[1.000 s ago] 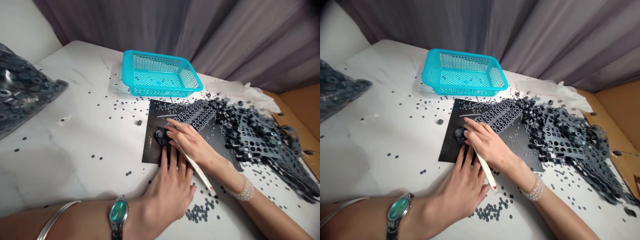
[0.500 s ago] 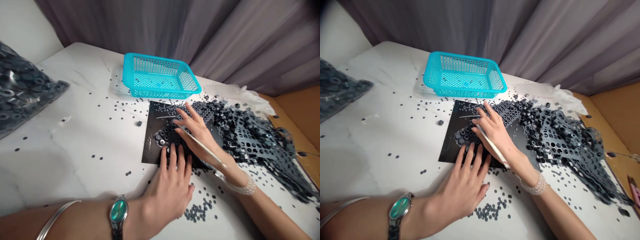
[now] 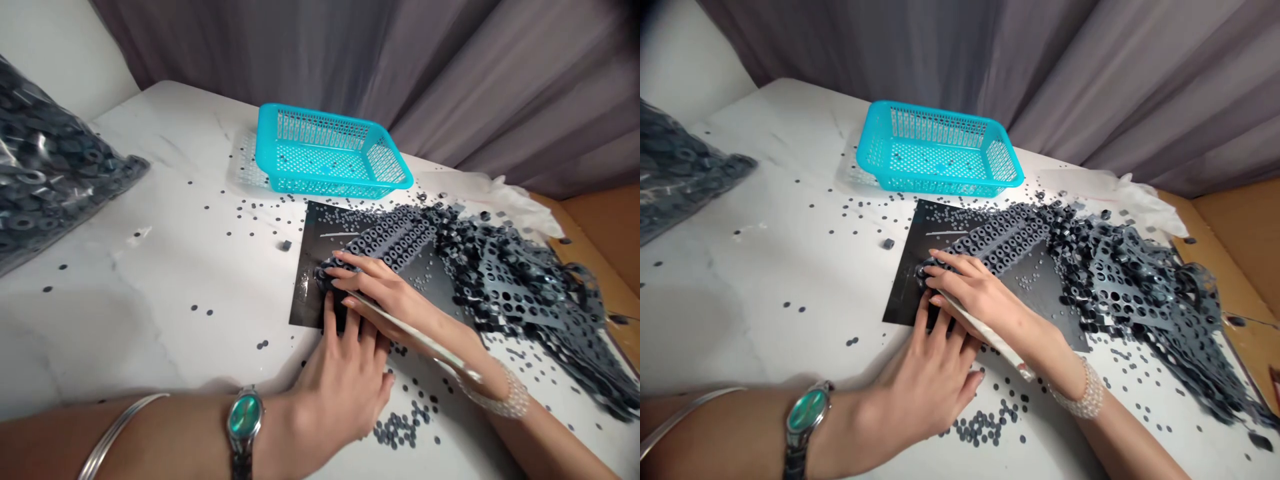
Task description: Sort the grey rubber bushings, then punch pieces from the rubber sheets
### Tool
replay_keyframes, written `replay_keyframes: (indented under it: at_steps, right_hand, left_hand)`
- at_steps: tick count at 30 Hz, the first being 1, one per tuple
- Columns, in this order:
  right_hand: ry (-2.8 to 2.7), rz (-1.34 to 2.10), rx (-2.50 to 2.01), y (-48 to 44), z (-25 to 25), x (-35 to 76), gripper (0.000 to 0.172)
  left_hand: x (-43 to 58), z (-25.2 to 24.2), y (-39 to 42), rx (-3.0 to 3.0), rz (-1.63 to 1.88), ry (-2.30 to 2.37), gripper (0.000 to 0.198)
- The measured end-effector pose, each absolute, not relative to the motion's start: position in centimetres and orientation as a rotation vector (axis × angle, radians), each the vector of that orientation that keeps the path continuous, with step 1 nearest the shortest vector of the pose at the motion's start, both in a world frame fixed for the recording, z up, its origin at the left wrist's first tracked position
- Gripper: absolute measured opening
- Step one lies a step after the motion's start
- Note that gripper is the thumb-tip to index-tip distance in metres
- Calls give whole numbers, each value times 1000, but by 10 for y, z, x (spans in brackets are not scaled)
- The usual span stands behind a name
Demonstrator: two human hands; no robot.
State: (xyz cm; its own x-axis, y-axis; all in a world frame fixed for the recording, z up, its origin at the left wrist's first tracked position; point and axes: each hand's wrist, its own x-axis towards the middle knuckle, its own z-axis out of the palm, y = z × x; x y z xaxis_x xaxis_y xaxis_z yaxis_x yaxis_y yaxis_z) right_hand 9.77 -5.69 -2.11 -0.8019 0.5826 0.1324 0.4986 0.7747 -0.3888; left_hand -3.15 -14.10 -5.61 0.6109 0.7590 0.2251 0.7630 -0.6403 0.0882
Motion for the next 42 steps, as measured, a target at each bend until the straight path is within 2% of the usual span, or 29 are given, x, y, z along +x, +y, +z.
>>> replay_keyframes:
  at_steps: [17,23,29,35,39,42]
  right_hand:
    - [-2719,266,-762,-57,-27,84,17]
    - [-2734,173,-745,-39,-31,87,19]
    - [-2469,90,-1020,-5,-20,94,24]
    - [-2388,321,-1105,-30,-17,104,20]
    - [-2469,622,-1001,-61,-16,112,23]
    - [-2506,670,-955,-73,-22,114,23]
  left_hand:
    - [-38,-39,-134,-3004,-53,-1224,50]
    - [-35,-49,-137,-2899,-210,-1280,55]
    - [-34,-57,-140,-2863,-301,-1329,58]
    - [-33,-58,-141,-2795,-353,-1323,58]
    - [-32,-57,-140,-2791,-332,-1334,56]
    - [-31,-57,-140,-2817,-344,-1318,51]
